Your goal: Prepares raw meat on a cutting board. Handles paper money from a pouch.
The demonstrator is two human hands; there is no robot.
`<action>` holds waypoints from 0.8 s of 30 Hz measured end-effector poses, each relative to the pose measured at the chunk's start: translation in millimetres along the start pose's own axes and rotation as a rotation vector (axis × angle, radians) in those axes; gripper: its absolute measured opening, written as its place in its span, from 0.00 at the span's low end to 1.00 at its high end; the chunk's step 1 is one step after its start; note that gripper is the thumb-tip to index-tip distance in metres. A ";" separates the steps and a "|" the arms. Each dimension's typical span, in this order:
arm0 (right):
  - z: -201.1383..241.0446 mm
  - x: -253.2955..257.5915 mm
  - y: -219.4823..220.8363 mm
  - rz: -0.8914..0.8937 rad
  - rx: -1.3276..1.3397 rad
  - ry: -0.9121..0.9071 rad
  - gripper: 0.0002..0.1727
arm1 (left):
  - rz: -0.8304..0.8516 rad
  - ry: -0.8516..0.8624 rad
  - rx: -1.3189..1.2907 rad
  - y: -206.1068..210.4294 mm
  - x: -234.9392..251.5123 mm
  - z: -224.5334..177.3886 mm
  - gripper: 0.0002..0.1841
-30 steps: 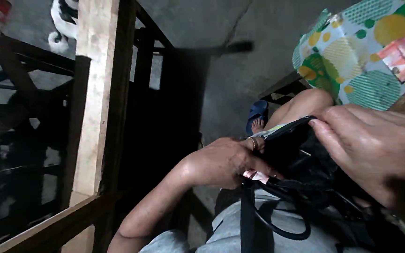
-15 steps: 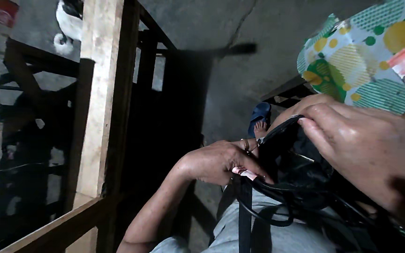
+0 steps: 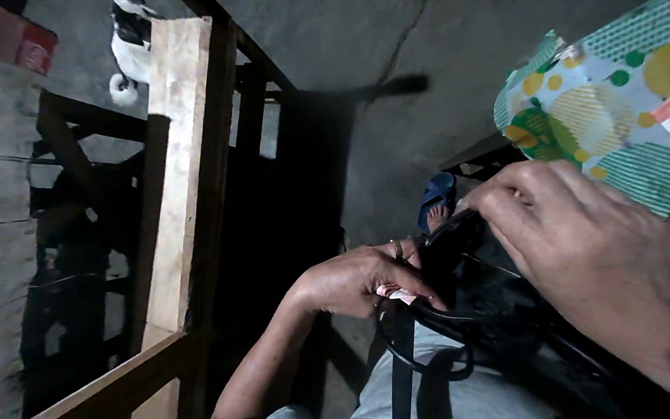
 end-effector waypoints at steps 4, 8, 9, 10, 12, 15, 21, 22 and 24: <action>29.9 -24.5 -13.5 0.089 -0.071 0.028 0.08 | -0.054 0.060 -0.016 1.3 10.4 -16.6 0.15; 30.4 -54.0 22.9 0.447 -0.034 0.231 0.08 | -0.015 0.137 -0.030 19.7 26.1 -35.7 0.15; 25.6 -56.8 32.8 0.479 -0.057 0.275 0.05 | -0.003 0.156 -0.025 26.2 29.9 -40.3 0.14; 21.6 -57.9 42.4 0.497 -0.064 0.286 0.02 | 0.005 0.174 -0.015 32.9 33.8 -44.3 0.12; 16.3 -60.1 60.7 0.503 0.002 0.273 0.04 | 0.020 0.202 0.004 45.0 40.7 -49.7 0.11; 14.6 -65.2 77.0 0.546 0.031 0.276 0.07 | 0.037 0.196 0.043 52.7 45.1 -51.2 0.11; 9.0 -72.4 74.5 0.394 0.036 0.301 0.06 | 0.044 0.171 0.071 56.1 44.5 -53.6 0.13; 8.4 -75.1 78.0 0.426 0.048 0.287 0.06 | 0.044 0.169 0.071 57.5 45.6 -53.1 0.13; 6.7 -78.3 85.8 0.503 0.108 0.268 0.08 | 0.038 0.164 0.075 58.1 47.3 -51.9 0.15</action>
Point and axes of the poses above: each hand's wrist, its own x-axis towards the middle knuckle, its own y-axis out of the palm, z = x × y, the point moved 10 cm from there along x, towards the middle knuckle, and after that the axes turned 14 degrees about z, right-handed, at the moved point
